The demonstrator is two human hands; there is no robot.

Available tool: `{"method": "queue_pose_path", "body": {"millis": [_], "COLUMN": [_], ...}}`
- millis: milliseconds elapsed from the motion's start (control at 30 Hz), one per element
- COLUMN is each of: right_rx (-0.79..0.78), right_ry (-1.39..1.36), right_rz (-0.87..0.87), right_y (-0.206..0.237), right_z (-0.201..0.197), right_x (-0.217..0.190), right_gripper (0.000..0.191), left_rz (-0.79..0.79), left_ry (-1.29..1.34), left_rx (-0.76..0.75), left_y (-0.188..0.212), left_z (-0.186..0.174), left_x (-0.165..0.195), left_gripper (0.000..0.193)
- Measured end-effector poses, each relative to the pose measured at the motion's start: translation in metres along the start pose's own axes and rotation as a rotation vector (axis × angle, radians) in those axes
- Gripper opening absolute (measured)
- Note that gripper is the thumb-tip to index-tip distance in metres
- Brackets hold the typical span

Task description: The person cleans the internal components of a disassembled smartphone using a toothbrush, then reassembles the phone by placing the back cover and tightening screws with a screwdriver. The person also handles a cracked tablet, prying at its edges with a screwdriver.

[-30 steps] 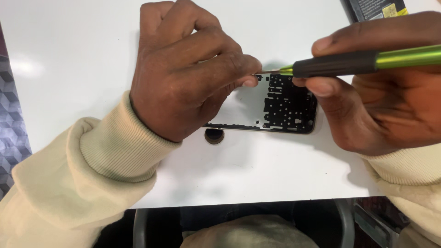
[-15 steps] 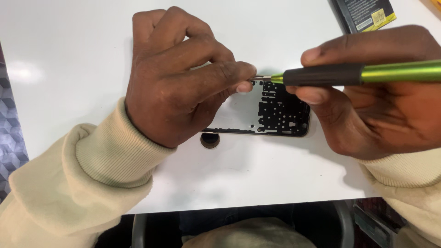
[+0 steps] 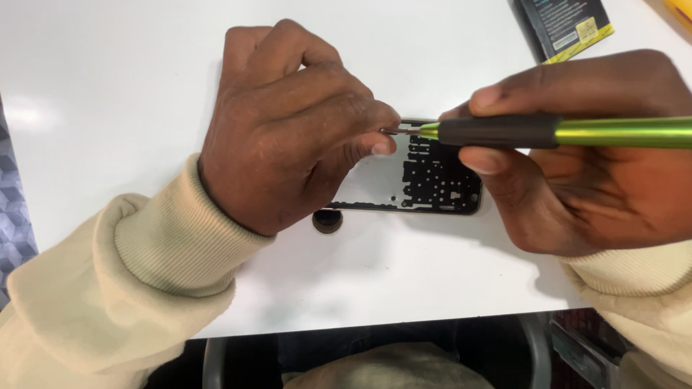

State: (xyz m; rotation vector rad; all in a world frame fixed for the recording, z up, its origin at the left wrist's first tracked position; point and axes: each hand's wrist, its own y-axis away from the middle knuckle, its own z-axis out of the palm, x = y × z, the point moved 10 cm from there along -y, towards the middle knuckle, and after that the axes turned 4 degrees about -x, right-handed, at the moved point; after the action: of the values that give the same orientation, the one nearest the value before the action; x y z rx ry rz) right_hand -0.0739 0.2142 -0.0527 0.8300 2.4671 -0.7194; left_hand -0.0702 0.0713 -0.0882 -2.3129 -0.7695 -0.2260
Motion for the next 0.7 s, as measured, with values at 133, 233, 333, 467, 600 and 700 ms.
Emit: {"method": "queue_pose_path", "body": {"millis": [133, 233, 333, 467, 600, 700], "right_rx": [0.012, 0.008, -0.028, 0.001, 0.074, 0.093], "right_ry": [0.086, 0.069, 0.002, -0.029, -0.079, -0.024], "right_rz": [-0.083, -0.091, 0.023, 0.147, 0.221, 0.233], "right_y": [-0.001, 0.0, 0.006, 0.021, 0.039, 0.044], "right_z": [-0.002, -0.002, -0.002, -0.008, -0.013, -0.015], "right_x": [-0.008, -0.004, 0.011, 0.026, 0.04, 0.055], "right_gripper": [0.029, 0.029, 0.031, 0.03, 0.028, 0.027], "left_rz": [-0.007, -0.01, -0.03, -0.032, -0.045, -0.06], "left_ry": [0.005, 0.036, 0.055, 0.041, 0.051, 0.038], "left_rx": [-0.011, -0.024, -0.041, -0.055, -0.086, -0.108], "left_y": [-0.002, -0.002, 0.0, 0.002, 0.002, 0.0], "left_z": [0.0, -0.002, -0.002, -0.001, 0.002, 0.004], "left_x": [0.002, 0.002, 0.0, -0.002, -0.002, 0.0], "left_gripper": [0.032, 0.035, 0.025, 0.024, 0.029, 0.032]}}
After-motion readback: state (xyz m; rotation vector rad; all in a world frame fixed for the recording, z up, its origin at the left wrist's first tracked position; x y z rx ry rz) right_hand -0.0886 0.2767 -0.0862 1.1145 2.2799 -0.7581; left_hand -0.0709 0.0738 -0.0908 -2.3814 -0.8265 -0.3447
